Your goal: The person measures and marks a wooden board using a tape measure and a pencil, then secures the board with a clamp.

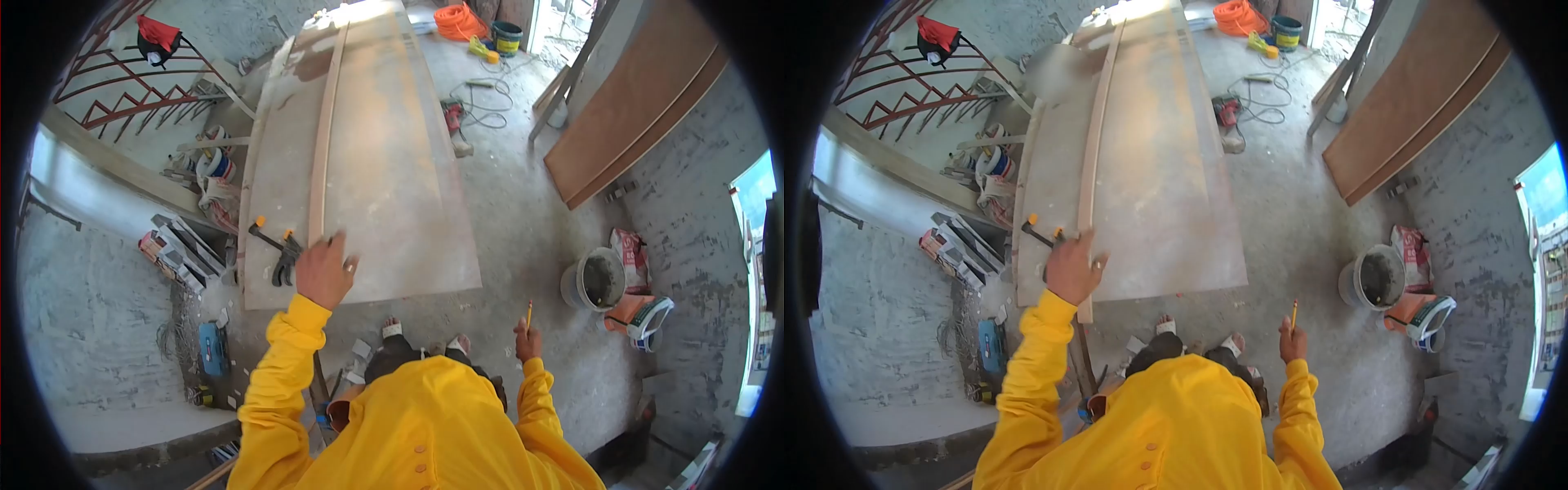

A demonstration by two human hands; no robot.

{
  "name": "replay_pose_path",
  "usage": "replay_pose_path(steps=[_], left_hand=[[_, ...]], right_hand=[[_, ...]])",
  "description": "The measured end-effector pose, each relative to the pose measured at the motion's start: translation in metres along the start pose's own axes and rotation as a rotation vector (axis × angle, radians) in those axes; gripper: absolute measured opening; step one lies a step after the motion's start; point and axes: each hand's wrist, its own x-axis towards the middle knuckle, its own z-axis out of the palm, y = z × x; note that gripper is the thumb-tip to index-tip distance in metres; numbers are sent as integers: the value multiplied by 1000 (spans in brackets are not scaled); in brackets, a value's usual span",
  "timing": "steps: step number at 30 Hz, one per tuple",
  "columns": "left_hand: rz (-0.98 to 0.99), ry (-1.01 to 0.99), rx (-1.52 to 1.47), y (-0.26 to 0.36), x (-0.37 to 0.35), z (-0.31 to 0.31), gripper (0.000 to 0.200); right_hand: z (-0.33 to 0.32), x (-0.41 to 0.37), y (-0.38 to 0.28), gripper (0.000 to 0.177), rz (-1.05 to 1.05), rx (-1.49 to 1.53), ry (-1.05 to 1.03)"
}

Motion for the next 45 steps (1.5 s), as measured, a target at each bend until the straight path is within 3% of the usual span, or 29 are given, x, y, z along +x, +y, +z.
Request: replay_pose_path(steps=[3,6,8,11,14,17,23,26,32,37,45], left_hand=[[-319,-288,43,-89,-37,101,48],[-632,-576,33,-142,-66,163,58],[-716,-664,3,-156,-81,177,66],[-762,-760,-112,-158,-87,176,74],[-784,-757,-167,-169,-101,204,71],[-717,-760,-275,-193,-115,247,82],[-774,-543,-507,-196,-133,268,82],[-717,-535,-520,-197,-122,261,78],[-679,-250,-623,-196,-104,206,72],[-539,-58,-698,-194,-64,206,71],[-510,-62,-690,-188,-5,207,73]], right_hand=[[10,-12,8,48,72,81,16],[22,-17,2,39,143,210,85],[32,-14,-1,35,146,242,150],[47,-5,-18,29,-24,80,182],[63,-17,-65,28,-49,77,201],[91,-22,-97,27,-121,88,165],[136,-41,-129,30,-128,40,83],[148,-48,-148,31,-155,29,108],[156,-57,-152,32,-7,-48,59],[163,-57,-181,34,-173,-56,83],[163,-68,-209,36,-68,-52,-30]])
